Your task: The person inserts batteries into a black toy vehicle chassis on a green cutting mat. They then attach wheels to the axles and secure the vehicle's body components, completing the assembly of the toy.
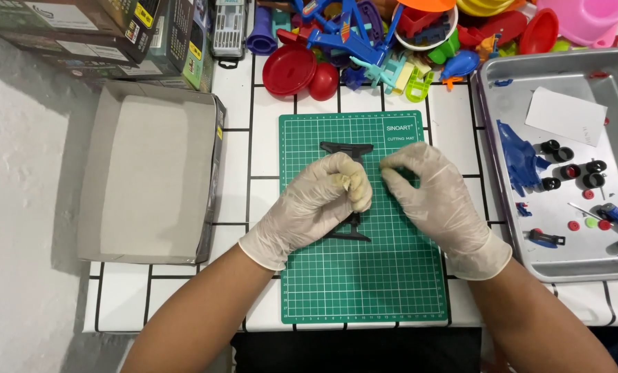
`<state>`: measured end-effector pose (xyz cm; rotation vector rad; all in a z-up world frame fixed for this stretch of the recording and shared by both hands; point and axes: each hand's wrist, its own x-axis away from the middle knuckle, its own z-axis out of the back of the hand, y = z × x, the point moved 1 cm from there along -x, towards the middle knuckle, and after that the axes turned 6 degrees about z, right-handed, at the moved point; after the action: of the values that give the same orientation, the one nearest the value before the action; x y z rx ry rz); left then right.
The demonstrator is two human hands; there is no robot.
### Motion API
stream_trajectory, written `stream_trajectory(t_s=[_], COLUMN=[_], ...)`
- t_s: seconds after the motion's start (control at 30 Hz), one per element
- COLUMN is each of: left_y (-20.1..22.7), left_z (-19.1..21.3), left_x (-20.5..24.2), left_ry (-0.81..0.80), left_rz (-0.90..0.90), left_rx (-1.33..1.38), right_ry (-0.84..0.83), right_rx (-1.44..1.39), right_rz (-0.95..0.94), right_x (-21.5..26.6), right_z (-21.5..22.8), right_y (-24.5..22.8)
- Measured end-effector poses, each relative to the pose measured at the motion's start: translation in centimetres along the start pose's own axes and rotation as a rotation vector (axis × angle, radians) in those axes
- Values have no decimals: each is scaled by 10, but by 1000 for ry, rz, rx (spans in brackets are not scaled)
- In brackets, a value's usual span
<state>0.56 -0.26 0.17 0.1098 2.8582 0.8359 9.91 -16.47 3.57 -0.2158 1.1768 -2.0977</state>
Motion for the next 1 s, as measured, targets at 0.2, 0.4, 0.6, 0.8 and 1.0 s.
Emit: stream_trajectory(t_s=[0.2, 0.4, 0.6, 0.8, 1.0], left_y=[-4, -14, -14, -7, 14], left_z=[-7, -11, -12, -18, -28], left_x=[3, 4, 5, 3, 4], left_ry=[143, 191, 166, 208, 422], left_rz=[20, 52, 94, 81, -157], left_rx=[-194, -262, -208, -219, -614], right_ry=[198, 198, 136, 111, 50], right_rx=[-196, -297, -499, -591, -679], right_rz=[701, 737, 620, 461, 340], right_x=[5, 12, 13, 12, 12], right_z=[-4, -9, -8, -8, -5], right_y=[-5, -7, -5, -8, -6])
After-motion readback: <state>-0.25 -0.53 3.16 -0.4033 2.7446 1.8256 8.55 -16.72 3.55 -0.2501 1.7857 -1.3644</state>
